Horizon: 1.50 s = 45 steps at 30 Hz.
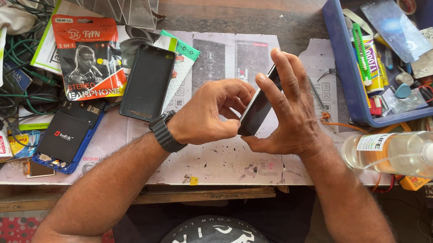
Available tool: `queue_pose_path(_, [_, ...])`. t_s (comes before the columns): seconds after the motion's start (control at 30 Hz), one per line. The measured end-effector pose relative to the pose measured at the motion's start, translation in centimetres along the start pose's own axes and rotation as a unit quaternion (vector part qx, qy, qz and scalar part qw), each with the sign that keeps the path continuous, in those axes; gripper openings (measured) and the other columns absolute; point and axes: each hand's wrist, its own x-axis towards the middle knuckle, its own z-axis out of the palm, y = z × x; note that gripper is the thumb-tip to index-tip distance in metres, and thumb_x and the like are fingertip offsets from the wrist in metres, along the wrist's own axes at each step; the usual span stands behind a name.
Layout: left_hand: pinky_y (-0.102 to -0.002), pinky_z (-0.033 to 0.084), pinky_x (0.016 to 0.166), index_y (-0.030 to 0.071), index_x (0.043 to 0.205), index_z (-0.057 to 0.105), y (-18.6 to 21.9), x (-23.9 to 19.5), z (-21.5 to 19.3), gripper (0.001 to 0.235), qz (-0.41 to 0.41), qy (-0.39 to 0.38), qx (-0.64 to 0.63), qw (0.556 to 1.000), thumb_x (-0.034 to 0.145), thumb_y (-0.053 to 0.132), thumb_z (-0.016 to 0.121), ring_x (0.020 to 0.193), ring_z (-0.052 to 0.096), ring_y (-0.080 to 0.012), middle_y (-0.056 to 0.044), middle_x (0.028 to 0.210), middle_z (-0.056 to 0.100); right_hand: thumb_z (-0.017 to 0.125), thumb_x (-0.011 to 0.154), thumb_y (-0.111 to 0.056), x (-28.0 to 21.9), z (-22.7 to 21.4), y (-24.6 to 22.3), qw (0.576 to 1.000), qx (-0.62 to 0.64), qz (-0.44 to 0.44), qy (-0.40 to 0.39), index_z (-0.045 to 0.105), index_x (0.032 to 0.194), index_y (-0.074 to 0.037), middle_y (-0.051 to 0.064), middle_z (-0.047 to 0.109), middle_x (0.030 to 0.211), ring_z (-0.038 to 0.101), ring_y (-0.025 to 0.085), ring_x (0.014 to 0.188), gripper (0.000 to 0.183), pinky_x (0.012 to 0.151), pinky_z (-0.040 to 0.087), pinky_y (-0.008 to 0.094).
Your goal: The person handles two smartphones, removes the back cover from one, and uses a small metal tool to pry along the edges of the device. They then use a screwdriver to work on the side of the phone.
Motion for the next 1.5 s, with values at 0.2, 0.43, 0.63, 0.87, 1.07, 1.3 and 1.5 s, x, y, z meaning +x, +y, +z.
queue_pose_path(0.2, [-0.034, 0.069, 0.084, -0.001, 0.115, 0.065, -0.3, -0.1, 0.2, 0.039, 0.0, -0.007, 0.018, 1.0, 0.076, 0.002, 0.064, 0.097, 0.077, -0.0209, -0.012, 0.105, 0.072, 0.093, 0.067, -0.033, -0.7, 0.2, 0.2, 1.0, -0.013, -0.005, 0.001, 0.03, 0.155, -0.017, 0.022, 0.022, 0.165, 0.033, 0.05, 0.148, 0.109, 0.12, 0.039, 0.063])
queue_pose_path(0.43, [-0.032, 0.07, 0.081, 0.0, 0.112, 0.066, -0.9, 0.1, 0.1, 0.037, 0.007, -0.009, 0.04, 0.999, 0.075, 0.001, 0.064, 0.096, 0.078, -0.0203, -0.011, 0.103, 0.072, 0.094, 0.061, -0.037, -1.2, 0.6, 0.6, 0.999, -0.034, -0.001, -0.014, 0.025, 0.156, -0.025, 0.02, 0.021, 0.163, 0.031, 0.049, 0.147, 0.118, 0.119, 0.038, 0.065])
queue_pose_path(0.63, [-0.031, 0.068, 0.08, -0.001, 0.107, 0.068, -1.0, 0.0, 0.4, 0.036, -0.001, 0.005, 0.054, 0.999, 0.072, -0.002, 0.061, 0.093, 0.078, -0.0195, -0.011, 0.098, 0.074, 0.095, 0.059, -0.038, -1.5, 0.8, 0.7, 0.999, -0.044, -0.003, -0.019, 0.022, 0.158, -0.03, 0.018, 0.021, 0.164, 0.03, 0.048, 0.148, 0.123, 0.12, 0.037, 0.065])
queue_pose_path(0.87, [-0.029, 0.068, 0.074, -0.001, 0.097, 0.067, -0.9, 0.1, 0.5, 0.026, -0.042, 0.02, 0.1, 0.994, 0.072, 0.0, 0.064, 0.086, 0.078, -0.0163, -0.009, 0.091, 0.074, 0.094, 0.059, -0.038, -1.6, 1.0, 0.5, 0.999, -0.044, -0.01, -0.029, 0.022, 0.157, -0.03, 0.018, 0.022, 0.164, 0.03, 0.047, 0.148, 0.123, 0.119, 0.035, 0.067])
queue_pose_path(1.07, [-0.027, 0.066, 0.069, -0.003, 0.1, 0.069, -0.8, 0.1, 0.2, 0.029, -0.04, 0.018, 0.072, 0.996, 0.071, -0.001, 0.063, 0.08, 0.076, -0.0142, -0.01, 0.088, 0.074, 0.095, 0.06, -0.04, -1.5, 1.0, 0.4, 0.999, -0.037, -0.005, -0.027, 0.022, 0.158, -0.031, 0.018, 0.022, 0.164, 0.03, 0.048, 0.148, 0.123, 0.119, 0.035, 0.067])
queue_pose_path(1.3, [-0.028, 0.066, 0.073, -0.004, 0.101, 0.068, -0.6, 0.1, 0.2, 0.03, -0.048, 0.008, 0.054, 0.997, 0.072, -0.001, 0.063, 0.081, 0.077, -0.0142, -0.011, 0.089, 0.075, 0.096, 0.057, -0.038, -1.5, 0.7, 0.3, 0.999, -0.032, -0.009, -0.022, 0.023, 0.158, -0.03, 0.017, 0.022, 0.165, 0.031, 0.048, 0.148, 0.125, 0.118, 0.036, 0.067])
queue_pose_path(1.5, [-0.028, 0.067, 0.075, -0.003, 0.096, 0.066, -0.9, 0.2, 0.2, 0.025, -0.054, 0.012, 0.079, 0.995, 0.072, -0.001, 0.064, 0.083, 0.078, -0.0152, -0.011, 0.089, 0.075, 0.094, 0.052, -0.037, -1.5, 0.9, 0.5, 0.999, -0.039, -0.011, -0.03, 0.024, 0.156, -0.031, 0.017, 0.023, 0.164, 0.032, 0.048, 0.146, 0.126, 0.116, 0.037, 0.067])
